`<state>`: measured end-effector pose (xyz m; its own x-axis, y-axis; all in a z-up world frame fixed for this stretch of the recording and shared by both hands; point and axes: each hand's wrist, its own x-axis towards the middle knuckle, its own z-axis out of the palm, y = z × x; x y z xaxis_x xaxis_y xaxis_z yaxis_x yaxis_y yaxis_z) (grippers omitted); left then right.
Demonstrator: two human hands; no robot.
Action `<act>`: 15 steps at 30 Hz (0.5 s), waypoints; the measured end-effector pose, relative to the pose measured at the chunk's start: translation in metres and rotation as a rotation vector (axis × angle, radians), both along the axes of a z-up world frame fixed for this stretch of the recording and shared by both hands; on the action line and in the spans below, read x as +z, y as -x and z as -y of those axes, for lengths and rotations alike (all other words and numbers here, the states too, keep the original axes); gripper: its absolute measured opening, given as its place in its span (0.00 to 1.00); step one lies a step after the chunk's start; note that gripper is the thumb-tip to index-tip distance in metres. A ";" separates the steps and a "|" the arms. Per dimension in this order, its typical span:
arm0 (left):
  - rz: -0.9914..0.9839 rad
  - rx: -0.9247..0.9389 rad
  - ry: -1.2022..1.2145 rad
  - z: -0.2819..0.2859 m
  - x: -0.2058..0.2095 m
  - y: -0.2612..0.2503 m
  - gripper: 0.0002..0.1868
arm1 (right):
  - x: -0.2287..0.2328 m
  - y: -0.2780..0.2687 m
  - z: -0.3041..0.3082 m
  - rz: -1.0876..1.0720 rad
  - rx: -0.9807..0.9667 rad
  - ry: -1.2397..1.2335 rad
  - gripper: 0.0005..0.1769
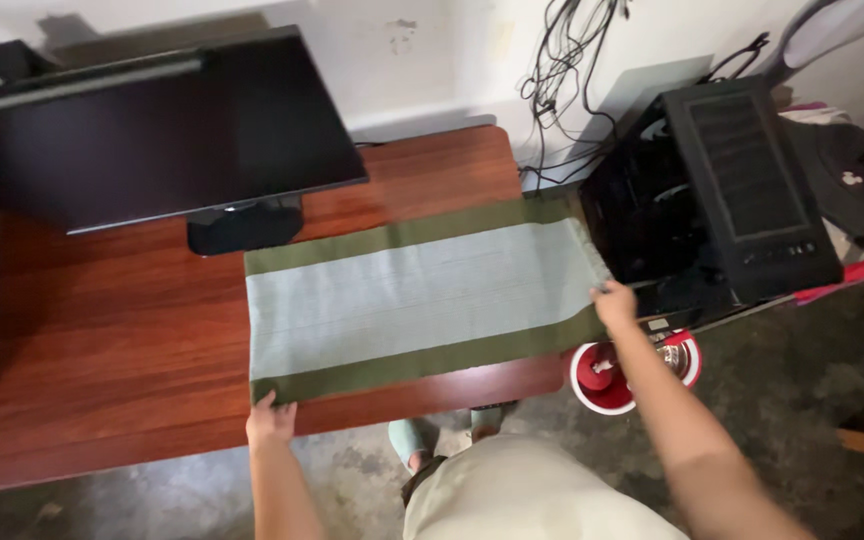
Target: The person cleans a wooden desk with a spray bottle and hand, then places a green and white mat on the desk. They arrange a laptop, keyboard, and mouse on the mat.
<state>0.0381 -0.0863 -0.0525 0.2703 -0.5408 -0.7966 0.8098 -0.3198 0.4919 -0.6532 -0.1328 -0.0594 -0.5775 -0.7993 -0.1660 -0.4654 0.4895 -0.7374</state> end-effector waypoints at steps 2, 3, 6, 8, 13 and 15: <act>0.165 -0.005 -0.148 -0.008 0.006 0.015 0.18 | -0.004 -0.011 0.005 -0.124 0.112 -0.013 0.23; 0.442 -0.108 -0.239 -0.015 0.009 0.029 0.16 | -0.008 -0.017 0.006 -0.150 0.159 -0.062 0.23; 1.380 -0.526 -0.524 -0.036 0.018 0.090 0.11 | -0.020 -0.031 0.000 -0.336 0.234 0.039 0.20; 1.811 -0.644 -0.079 -0.037 0.023 0.143 0.14 | -0.029 -0.040 0.000 -0.306 0.312 -0.001 0.21; 1.827 -1.378 0.460 0.004 0.030 0.276 0.24 | -0.047 -0.049 0.000 -0.303 0.397 -0.334 0.14; 1.782 -1.575 0.535 0.022 0.031 0.319 0.27 | -0.049 -0.049 -0.001 -0.289 0.414 -0.333 0.12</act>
